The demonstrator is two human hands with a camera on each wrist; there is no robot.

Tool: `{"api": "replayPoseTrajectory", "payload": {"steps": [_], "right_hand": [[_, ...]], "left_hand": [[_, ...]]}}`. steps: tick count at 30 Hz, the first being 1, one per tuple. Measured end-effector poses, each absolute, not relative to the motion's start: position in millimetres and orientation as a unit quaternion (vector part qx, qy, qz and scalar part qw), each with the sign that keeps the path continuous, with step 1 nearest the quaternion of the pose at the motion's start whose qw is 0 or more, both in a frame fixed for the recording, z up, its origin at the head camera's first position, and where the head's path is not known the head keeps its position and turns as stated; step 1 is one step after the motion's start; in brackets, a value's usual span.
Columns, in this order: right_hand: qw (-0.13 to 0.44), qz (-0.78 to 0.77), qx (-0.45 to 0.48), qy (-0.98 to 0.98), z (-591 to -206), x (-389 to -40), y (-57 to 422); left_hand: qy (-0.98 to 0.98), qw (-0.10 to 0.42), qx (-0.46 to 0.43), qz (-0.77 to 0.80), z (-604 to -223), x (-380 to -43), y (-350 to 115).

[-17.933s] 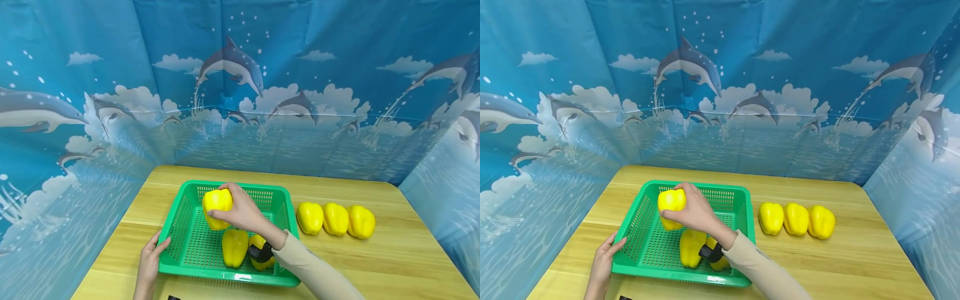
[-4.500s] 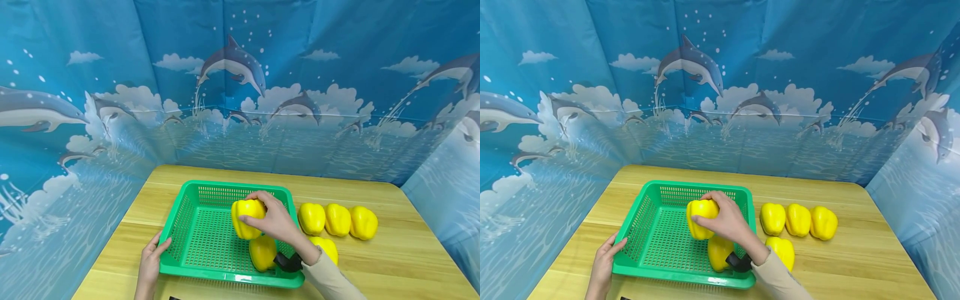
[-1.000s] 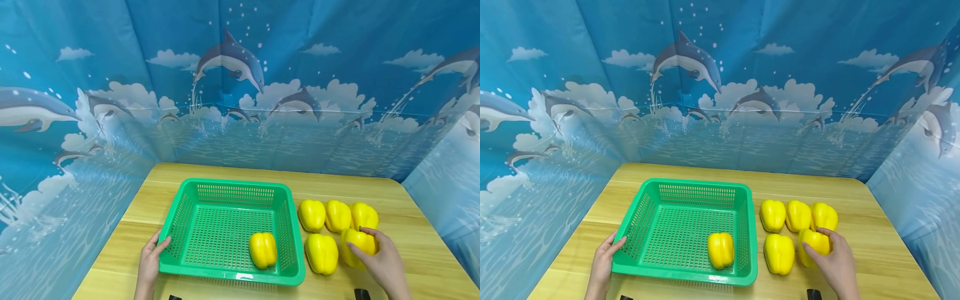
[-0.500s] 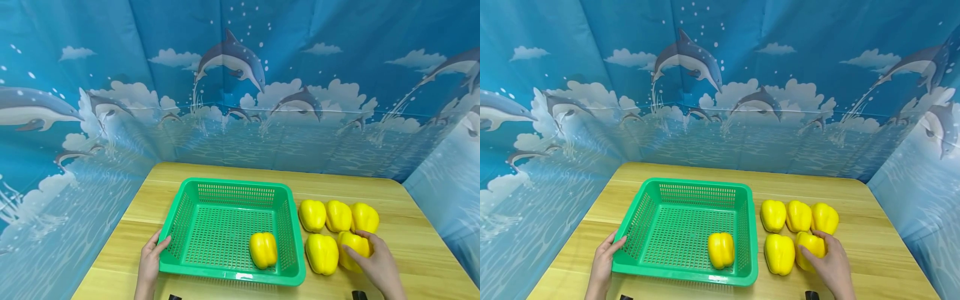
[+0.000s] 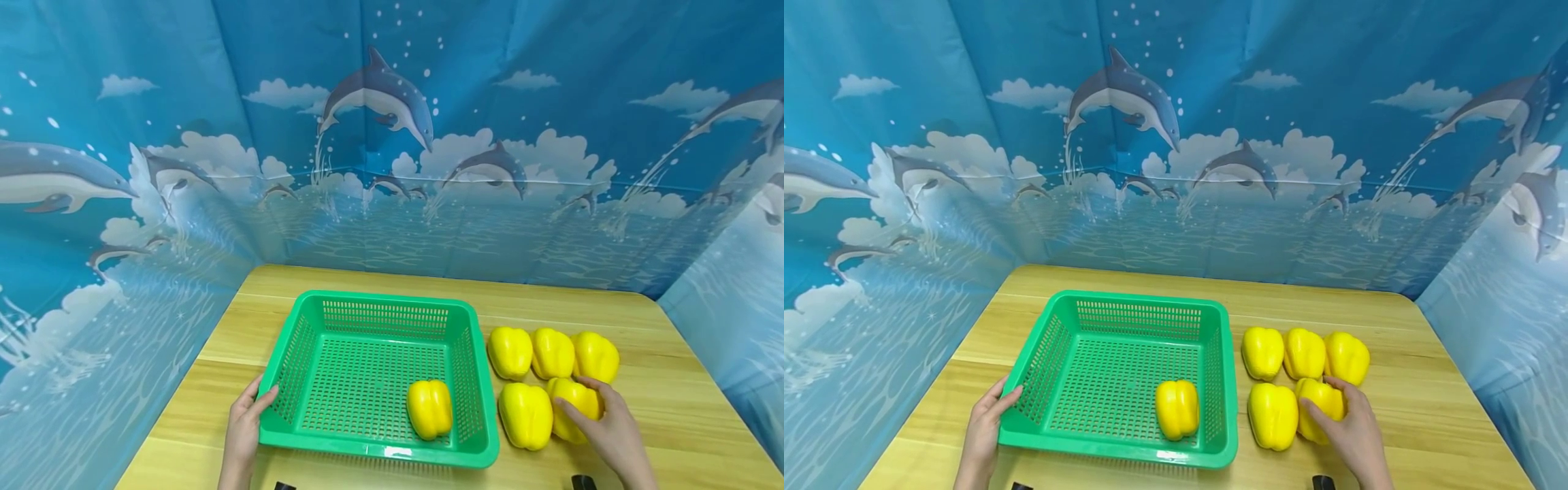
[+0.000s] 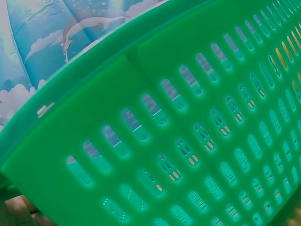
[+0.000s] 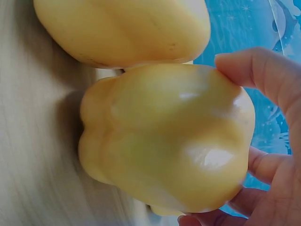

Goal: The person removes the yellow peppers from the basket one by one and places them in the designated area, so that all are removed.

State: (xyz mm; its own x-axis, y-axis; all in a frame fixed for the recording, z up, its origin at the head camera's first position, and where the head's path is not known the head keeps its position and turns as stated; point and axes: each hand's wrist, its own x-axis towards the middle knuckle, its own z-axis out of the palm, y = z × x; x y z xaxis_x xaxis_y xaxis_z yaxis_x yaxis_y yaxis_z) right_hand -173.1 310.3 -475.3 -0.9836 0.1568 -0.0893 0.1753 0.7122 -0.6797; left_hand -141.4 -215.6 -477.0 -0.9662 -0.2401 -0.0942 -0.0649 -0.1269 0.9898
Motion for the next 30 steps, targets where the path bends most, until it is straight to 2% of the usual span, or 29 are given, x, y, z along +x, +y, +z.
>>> {"api": "replayPoseTrajectory", "payload": {"steps": [22, 30], "right_hand": [[0.019, -0.377, 0.124, 0.918, -483, -179, 306], [0.003, -0.365, 0.106, 0.925, -487, -178, 305]], "left_hand": [[-0.650, 0.080, 0.096, -0.749, -483, -143, -216], [-0.665, 0.064, 0.113, -0.735, -479, -141, -217]]}}
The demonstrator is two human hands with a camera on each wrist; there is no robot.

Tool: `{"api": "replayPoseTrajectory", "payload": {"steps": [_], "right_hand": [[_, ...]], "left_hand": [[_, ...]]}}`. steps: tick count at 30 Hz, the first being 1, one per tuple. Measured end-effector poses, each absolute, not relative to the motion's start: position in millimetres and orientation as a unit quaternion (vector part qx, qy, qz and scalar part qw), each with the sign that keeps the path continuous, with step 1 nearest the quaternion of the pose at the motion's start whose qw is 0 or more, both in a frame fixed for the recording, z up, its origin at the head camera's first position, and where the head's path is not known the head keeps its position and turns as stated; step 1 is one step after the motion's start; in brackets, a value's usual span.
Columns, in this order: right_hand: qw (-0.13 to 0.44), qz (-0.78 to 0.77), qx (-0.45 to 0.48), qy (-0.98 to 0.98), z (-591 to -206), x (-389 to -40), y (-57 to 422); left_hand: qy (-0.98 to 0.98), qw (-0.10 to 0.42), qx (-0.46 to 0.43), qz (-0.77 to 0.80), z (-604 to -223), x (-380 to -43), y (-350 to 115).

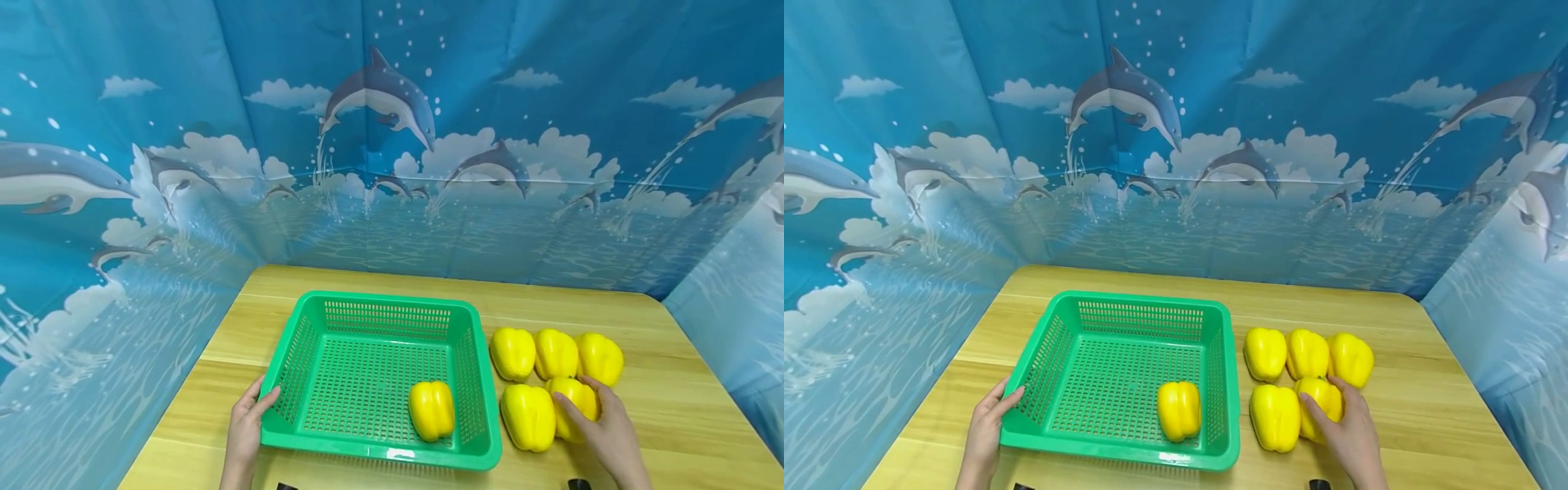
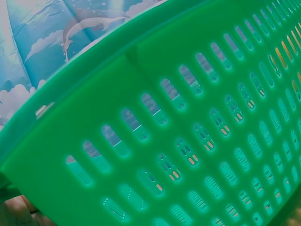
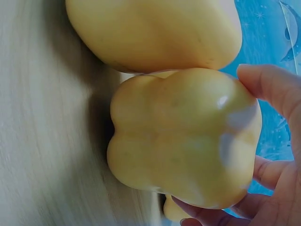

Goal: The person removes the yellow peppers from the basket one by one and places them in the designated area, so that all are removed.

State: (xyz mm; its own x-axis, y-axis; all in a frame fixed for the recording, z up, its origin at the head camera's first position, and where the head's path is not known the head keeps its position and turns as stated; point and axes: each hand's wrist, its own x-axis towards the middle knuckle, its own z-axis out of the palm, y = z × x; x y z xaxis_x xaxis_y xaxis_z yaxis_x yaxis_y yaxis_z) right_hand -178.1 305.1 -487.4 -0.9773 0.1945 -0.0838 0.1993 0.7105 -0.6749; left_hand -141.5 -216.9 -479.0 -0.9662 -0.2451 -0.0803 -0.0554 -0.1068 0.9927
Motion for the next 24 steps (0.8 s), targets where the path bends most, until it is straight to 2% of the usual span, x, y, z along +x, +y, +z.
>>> {"api": "replayPoseTrajectory", "payload": {"steps": [11, 24], "right_hand": [[-0.018, -0.367, 0.104, 0.924, -490.4, -176.5, 303.3], [0.018, -0.371, 0.133, 0.919, -489.7, -180.3, 300.8]], "left_hand": [[-0.664, 0.062, 0.112, -0.737, -479.2, -141.2, -216.7], [-0.664, 0.064, 0.114, -0.736, -479.9, -141.5, -216.4]]}}
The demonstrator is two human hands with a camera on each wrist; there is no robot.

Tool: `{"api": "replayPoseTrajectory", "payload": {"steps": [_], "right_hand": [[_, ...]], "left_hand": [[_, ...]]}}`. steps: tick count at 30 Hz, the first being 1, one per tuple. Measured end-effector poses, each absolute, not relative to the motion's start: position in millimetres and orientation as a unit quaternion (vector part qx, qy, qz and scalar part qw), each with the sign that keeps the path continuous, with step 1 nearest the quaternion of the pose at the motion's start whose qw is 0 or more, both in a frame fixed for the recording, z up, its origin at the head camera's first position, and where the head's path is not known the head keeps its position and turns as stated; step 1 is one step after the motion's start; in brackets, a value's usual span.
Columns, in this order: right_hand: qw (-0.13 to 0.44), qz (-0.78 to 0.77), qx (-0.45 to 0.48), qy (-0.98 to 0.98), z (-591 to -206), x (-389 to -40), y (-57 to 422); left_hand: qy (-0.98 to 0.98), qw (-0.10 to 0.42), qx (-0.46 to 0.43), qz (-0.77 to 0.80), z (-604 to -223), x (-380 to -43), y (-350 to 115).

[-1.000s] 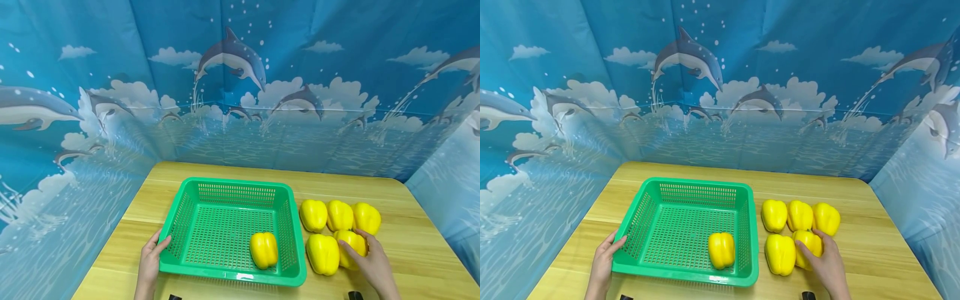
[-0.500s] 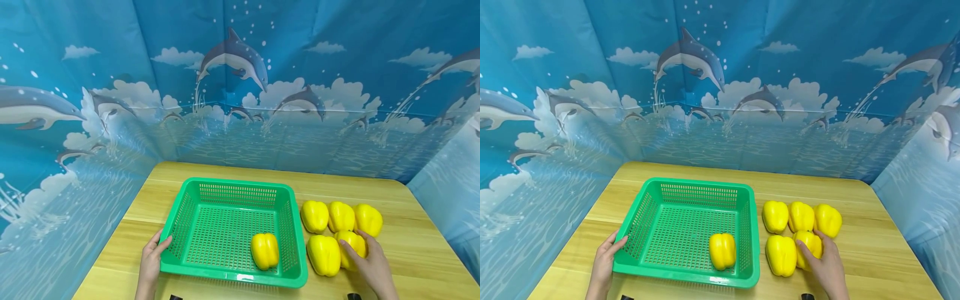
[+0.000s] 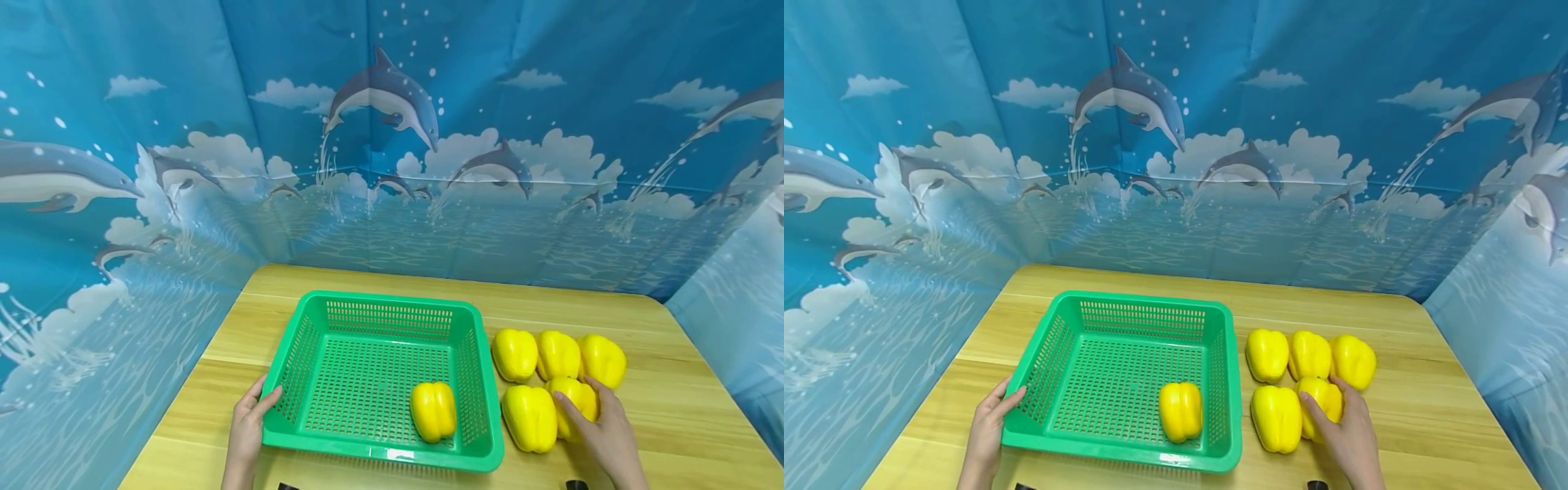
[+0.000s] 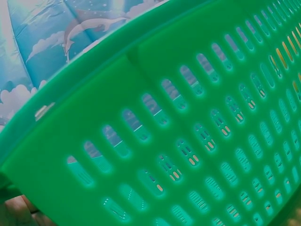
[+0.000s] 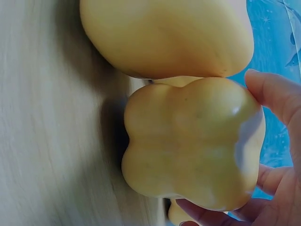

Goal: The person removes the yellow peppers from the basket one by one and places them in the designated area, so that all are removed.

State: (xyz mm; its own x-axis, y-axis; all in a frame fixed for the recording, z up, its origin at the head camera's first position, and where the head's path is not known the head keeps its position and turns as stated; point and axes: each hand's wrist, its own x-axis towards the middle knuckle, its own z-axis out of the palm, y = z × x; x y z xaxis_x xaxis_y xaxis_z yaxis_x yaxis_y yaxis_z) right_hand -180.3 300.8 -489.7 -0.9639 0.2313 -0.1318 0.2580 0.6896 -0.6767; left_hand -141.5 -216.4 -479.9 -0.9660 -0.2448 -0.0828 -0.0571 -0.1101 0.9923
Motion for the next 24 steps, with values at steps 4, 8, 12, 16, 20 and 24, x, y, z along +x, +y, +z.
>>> {"api": "replayPoseTrajectory", "payload": {"steps": [4, 8, 12, 16, 20, 24], "right_hand": [[0.030, -0.369, 0.137, 0.919, -489.2, -181.3, 300.0], [0.036, -0.373, 0.134, 0.917, -489.5, -181.3, 300.3], [0.023, -0.375, 0.125, 0.918, -491.7, -180.2, 301.1], [0.009, -0.376, 0.119, 0.919, -494.2, -178.9, 301.9], [0.004, -0.384, 0.119, 0.916, -495.1, -176.6, 302.6], [-0.017, -0.391, 0.113, 0.913, -495.7, -172.8, 302.7]], "left_hand": [[-0.671, 0.064, 0.118, -0.730, -479.3, -140.3, -217.1], [-0.673, 0.067, 0.114, -0.728, -479.4, -140.4, -217.0], [-0.668, 0.069, 0.112, -0.732, -480.6, -140.9, -216.5], [-0.665, 0.070, 0.107, -0.736, -481.4, -140.9, -216.3], [-0.666, 0.071, 0.104, -0.735, -481.1, -140.7, -216.3], [-0.672, 0.070, 0.104, -0.730, -480.1, -140.6, -216.6]]}}
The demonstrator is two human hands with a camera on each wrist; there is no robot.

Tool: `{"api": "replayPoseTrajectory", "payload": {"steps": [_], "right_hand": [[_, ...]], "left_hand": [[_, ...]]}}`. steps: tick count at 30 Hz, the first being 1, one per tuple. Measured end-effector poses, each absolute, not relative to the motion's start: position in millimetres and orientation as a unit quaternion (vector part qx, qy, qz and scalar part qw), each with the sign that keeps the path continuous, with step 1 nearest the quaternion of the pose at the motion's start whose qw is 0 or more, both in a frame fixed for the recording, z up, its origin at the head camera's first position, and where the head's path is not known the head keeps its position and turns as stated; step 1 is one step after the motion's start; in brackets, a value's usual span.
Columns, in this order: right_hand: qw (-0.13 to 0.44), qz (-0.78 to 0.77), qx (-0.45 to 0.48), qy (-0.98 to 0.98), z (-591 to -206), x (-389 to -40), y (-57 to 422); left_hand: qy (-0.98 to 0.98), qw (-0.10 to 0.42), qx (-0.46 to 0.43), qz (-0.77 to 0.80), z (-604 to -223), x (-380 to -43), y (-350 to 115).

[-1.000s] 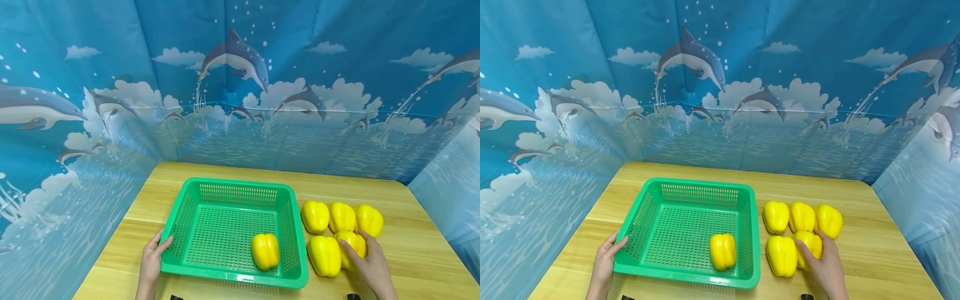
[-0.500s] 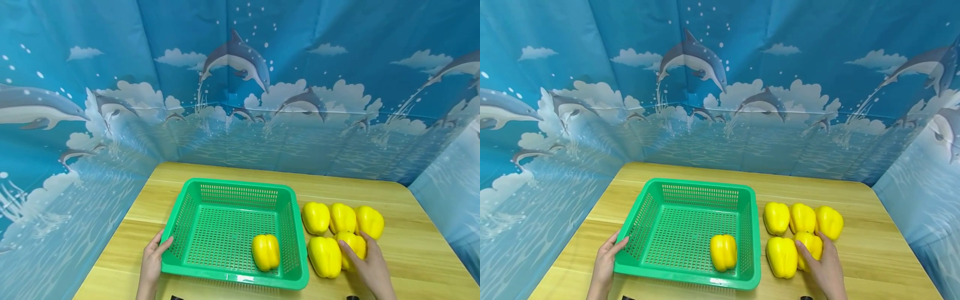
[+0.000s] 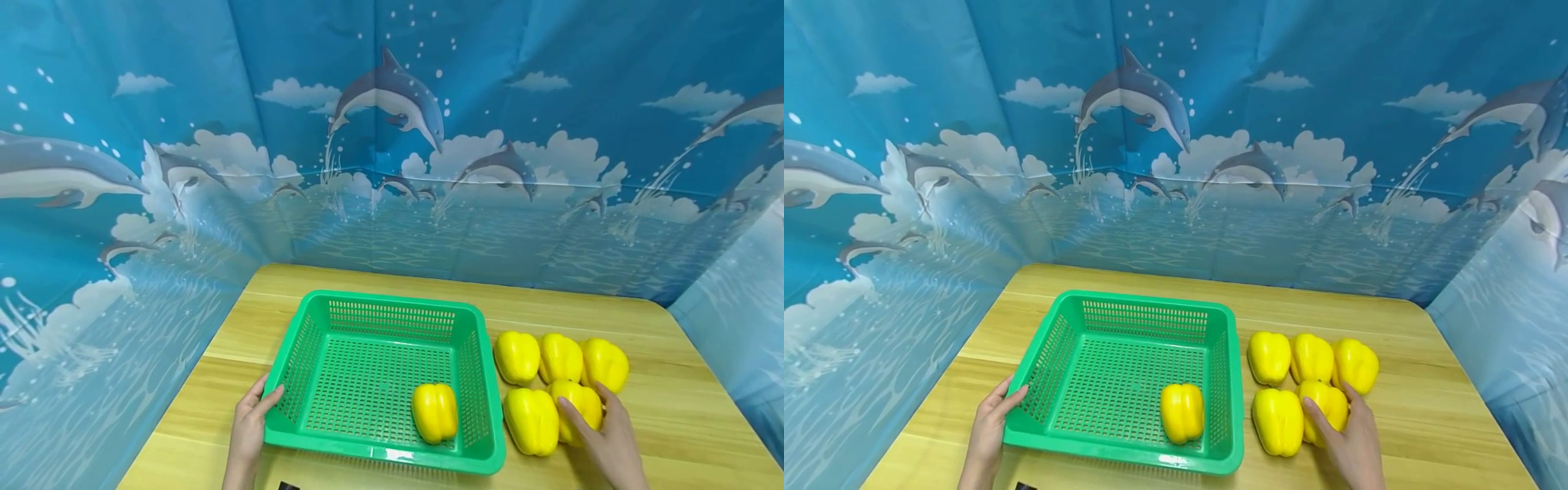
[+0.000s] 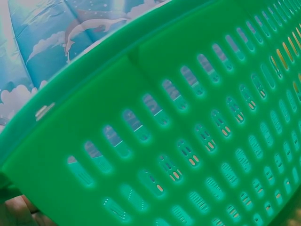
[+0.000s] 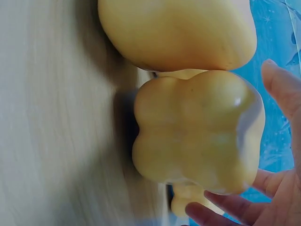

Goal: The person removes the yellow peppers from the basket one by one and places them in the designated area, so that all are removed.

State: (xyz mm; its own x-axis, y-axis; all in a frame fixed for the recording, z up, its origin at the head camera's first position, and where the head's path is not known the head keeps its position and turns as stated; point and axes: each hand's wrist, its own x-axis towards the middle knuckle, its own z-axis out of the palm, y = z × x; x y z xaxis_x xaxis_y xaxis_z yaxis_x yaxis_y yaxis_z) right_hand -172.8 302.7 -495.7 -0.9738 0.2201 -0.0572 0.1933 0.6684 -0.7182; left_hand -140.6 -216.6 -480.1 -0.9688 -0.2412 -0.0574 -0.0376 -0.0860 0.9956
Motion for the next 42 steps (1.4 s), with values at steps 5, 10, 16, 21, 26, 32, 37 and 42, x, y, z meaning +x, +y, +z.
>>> {"api": "replayPoseTrajectory", "payload": {"steps": [5, 10, 16, 21, 26, 32, 37, 42], "right_hand": [[0.054, 0.393, -0.111, -0.911, -495, -168, 302], [0.108, 0.386, -0.126, -0.907, -493, -166, 300], [0.209, 0.397, -0.148, -0.881, -488, -165, 293], [0.268, 0.394, -0.153, -0.866, -477, -163, 286], [0.320, 0.386, -0.144, -0.853, -470, -161, 281], [0.401, 0.383, -0.084, -0.828, -466, -160, 277], [0.421, 0.396, -0.042, -0.815, -461, -160, 275], [0.402, 0.394, -0.002, -0.827, -449, -163, 268]], "left_hand": [[-0.679, 0.071, 0.105, -0.723, -479, -141, -217], [-0.682, 0.071, 0.104, -0.720, -479, -141, -217], [-0.682, 0.071, 0.101, -0.721, -479, -142, -216], [-0.680, 0.073, 0.100, -0.723, -479, -142, -216], [-0.678, 0.072, 0.105, -0.724, -480, -142, -216], [-0.678, 0.072, 0.109, -0.724, -480, -142, -216], [-0.673, 0.071, 0.107, -0.729, -480, -142, -216], [-0.670, 0.071, 0.101, -0.732, -480, -141, -216]]}}
